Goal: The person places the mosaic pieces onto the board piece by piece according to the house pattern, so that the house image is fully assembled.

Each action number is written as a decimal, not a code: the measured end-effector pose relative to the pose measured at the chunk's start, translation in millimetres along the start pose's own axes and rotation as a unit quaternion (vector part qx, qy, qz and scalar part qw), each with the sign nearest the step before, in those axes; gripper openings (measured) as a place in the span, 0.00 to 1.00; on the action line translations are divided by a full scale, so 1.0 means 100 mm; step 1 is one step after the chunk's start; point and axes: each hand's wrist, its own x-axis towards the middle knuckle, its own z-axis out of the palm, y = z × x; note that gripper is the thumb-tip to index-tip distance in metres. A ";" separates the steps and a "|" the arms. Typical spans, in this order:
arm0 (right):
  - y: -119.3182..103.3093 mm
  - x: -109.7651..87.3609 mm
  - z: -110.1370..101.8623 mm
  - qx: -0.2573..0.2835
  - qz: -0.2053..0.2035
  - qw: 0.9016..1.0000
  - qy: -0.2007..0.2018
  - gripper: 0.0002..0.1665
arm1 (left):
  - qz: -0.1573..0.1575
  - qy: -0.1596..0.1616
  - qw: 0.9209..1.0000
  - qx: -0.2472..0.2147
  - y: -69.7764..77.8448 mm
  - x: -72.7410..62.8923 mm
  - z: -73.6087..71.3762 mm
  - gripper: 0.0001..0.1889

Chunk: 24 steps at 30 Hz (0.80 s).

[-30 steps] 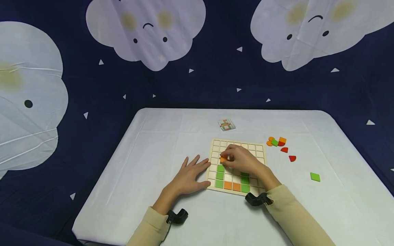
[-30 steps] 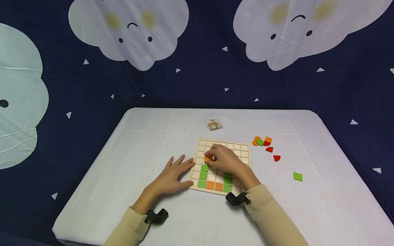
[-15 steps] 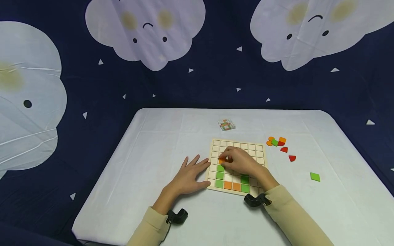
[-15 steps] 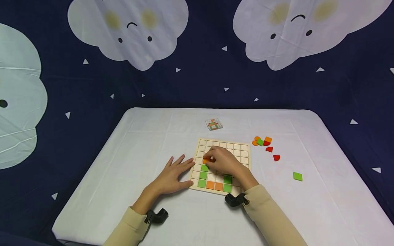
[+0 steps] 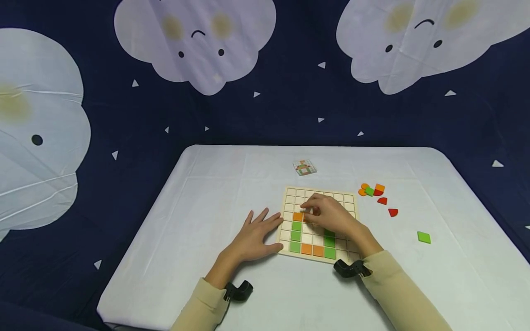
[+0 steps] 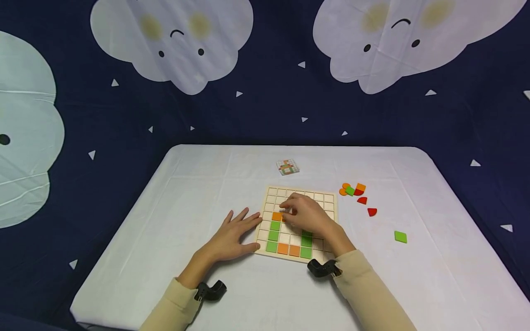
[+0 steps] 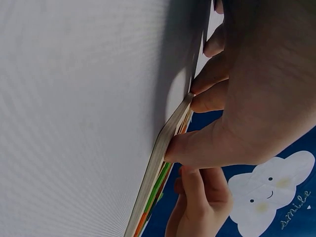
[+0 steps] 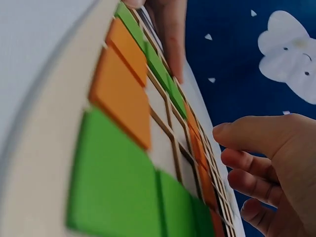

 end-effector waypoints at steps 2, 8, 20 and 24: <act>0.04 -0.04 -0.05 0.002 0.005 1.000 0.010 0.15 | -0.001 0.001 1.000 0.001 0.00 0.00 -0.01 0.39; 0.21 -0.17 -0.18 0.002 0.031 0.999 0.029 0.14 | -0.003 0.001 1.000 0.000 -0.01 -0.01 -0.01 0.39; 0.51 -0.49 -0.43 -0.013 0.095 0.993 0.065 0.14 | 0.000 0.001 1.000 -0.003 -0.02 -0.01 -0.01 0.39; 0.62 -0.61 -0.51 -0.016 0.111 0.990 0.083 0.14 | 0.000 0.000 1.000 -0.002 -0.03 -0.01 -0.01 0.39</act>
